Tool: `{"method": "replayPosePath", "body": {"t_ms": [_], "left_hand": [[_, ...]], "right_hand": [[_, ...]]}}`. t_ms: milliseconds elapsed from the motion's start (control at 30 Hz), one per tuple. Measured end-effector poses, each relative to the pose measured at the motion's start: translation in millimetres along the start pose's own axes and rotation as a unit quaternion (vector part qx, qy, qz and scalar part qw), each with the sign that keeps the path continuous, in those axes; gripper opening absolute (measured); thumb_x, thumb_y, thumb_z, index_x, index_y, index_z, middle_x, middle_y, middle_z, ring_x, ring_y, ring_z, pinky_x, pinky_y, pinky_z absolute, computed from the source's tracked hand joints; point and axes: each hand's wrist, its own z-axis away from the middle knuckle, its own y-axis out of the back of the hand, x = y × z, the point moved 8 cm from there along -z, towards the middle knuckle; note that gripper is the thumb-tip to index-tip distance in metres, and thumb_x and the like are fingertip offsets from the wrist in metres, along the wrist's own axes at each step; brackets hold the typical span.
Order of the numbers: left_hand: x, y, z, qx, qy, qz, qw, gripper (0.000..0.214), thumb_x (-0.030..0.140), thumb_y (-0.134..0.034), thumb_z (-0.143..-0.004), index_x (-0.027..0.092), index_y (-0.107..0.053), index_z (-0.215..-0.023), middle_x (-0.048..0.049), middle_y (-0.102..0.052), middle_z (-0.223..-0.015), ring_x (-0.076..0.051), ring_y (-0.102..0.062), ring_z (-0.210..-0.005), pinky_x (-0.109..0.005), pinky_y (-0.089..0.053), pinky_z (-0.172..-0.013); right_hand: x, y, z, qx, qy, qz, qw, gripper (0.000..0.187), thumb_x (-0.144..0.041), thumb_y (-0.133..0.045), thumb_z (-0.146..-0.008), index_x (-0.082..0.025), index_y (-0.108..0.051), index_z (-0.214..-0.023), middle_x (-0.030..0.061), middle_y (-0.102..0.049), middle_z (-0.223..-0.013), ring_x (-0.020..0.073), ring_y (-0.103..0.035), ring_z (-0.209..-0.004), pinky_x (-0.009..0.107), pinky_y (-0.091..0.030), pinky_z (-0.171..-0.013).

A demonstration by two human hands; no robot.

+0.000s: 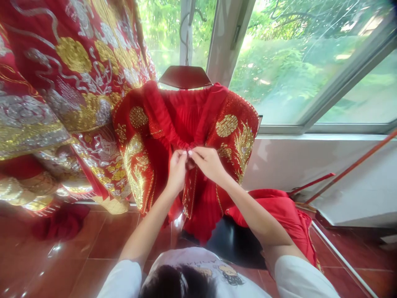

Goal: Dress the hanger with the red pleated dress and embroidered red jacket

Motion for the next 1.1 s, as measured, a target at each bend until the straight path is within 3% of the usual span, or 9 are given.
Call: {"method": "replayPosePath", "body": {"t_ms": [167, 400, 467, 533, 600, 667, 833, 1000, 1100], "left_hand": [[27, 17.7, -13, 0.029, 0.051, 0.062, 0.996, 0.044, 0.023, -0.080, -0.060, 0.023, -0.040, -0.079, 0.0150, -0.026, -0.049, -0.003, -0.017, -0.038, -0.014, -0.010, -0.036], [89, 36.2, -19, -0.021, -0.157, -0.129, 0.979, 0.030, 0.028, -0.070, -0.072, 0.022, -0.040, -0.070, 0.0098, -0.028, -0.052, -0.005, -0.021, -0.042, -0.019, -0.018, -0.042], [99, 28.9, -8, -0.058, -0.222, -0.312, 0.922, 0.020, 0.021, -0.063, -0.075, 0.020, -0.045, -0.066, 0.0061, -0.037, -0.056, -0.007, -0.031, -0.047, -0.022, -0.026, -0.047], [102, 21.3, 1, -0.068, -0.259, -0.497, 0.825, 0.010, 0.015, -0.059, -0.075, 0.020, -0.054, -0.067, 0.0024, -0.048, -0.062, -0.011, -0.043, -0.055, -0.025, -0.033, -0.055], [103, 18.8, 3, -0.033, -0.269, -0.610, 0.745, 0.008, 0.016, -0.057, -0.077, 0.020, -0.062, -0.072, -0.0014, -0.055, -0.073, -0.015, -0.050, -0.065, -0.029, -0.038, -0.061], [106, 19.1, 0, 0.038, -0.286, -0.638, 0.714, 0.013, 0.019, -0.054, -0.083, 0.019, -0.066, -0.077, -0.0044, -0.057, -0.082, -0.017, -0.054, -0.072, -0.030, -0.040, -0.066], [110, 14.7, -8, 0.166, -0.380, -0.517, 0.749, 0.016, 0.020, -0.054, -0.088, 0.019, -0.069, -0.085, -0.0058, -0.060, -0.089, -0.018, -0.057, -0.084, -0.030, -0.044, -0.076], [100, 3.0, -18, 0.019, -0.368, -0.322, 0.872, 0.008, 0.022, -0.068, -0.079, 0.019, -0.068, -0.072, -0.0009, -0.064, -0.076, -0.014, -0.057, -0.072, -0.027, -0.045, -0.070], [94, -3.1, -20, -0.070, -0.315, -0.298, 0.898, 0.012, 0.026, -0.070, -0.077, 0.019, -0.069, -0.068, -0.0013, -0.065, -0.075, -0.014, -0.058, -0.072, -0.027, -0.045, -0.070]], "right_hand": [[6, 24, -7, -0.011, -0.021, -0.015, 1.000, 0.027, -0.029, -0.054, -0.084, -0.016, -0.062, -0.062, -0.0024, -0.051, -0.052, 0.0088, -0.040, -0.049, 0.024, -0.031, -0.053], [29, 45, -18, 0.037, -0.110, -0.161, 0.980, 0.032, -0.043, -0.057, -0.084, -0.015, -0.062, -0.067, -0.0064, -0.037, -0.041, 0.0061, -0.027, -0.037, 0.022, -0.021, -0.040], [37, 35, -18, -0.014, -0.168, -0.188, 0.968, 0.029, -0.038, -0.054, -0.086, -0.015, -0.062, -0.070, -0.0068, -0.038, -0.038, 0.0053, -0.024, -0.034, 0.021, -0.017, -0.036], [37, 18, -16, -0.138, -0.201, -0.168, 0.955, 0.022, -0.030, -0.055, -0.084, -0.014, -0.064, -0.073, -0.0055, -0.044, -0.039, 0.0046, -0.026, -0.033, 0.020, -0.015, -0.034], [29, 1, -11, -0.275, -0.183, -0.138, 0.934, 0.016, -0.024, -0.058, -0.080, -0.013, -0.070, -0.080, -0.0043, -0.052, -0.044, 0.0039, -0.031, -0.035, 0.017, -0.018, -0.034], [19, -6, -11, -0.330, -0.144, -0.139, 0.923, 0.018, -0.023, -0.062, -0.077, -0.012, -0.073, -0.087, -0.0048, -0.054, -0.048, 0.0032, -0.034, -0.038, 0.016, -0.020, -0.035], [5, 4, -28, -0.152, -0.062, -0.196, 0.967, 0.029, -0.034, -0.068, -0.076, -0.011, -0.076, -0.092, -0.0031, -0.056, -0.051, 0.0036, -0.034, -0.040, 0.018, -0.023, -0.037], [-10, 15, -25, 0.065, 0.080, -0.049, 0.994, 0.023, -0.023, -0.056, -0.086, -0.019, -0.077, -0.093, 0.0051, -0.073, -0.081, 0.0142, -0.062, -0.067, 0.027, -0.052, -0.066], [-19, 4, -19, 0.090, 0.163, 0.097, 0.978, 0.033, -0.021, -0.044, -0.094, -0.018, -0.075, -0.106, 0.0085, -0.071, -0.087, 0.0164, -0.064, -0.076, 0.027, -0.052, -0.075]]}}
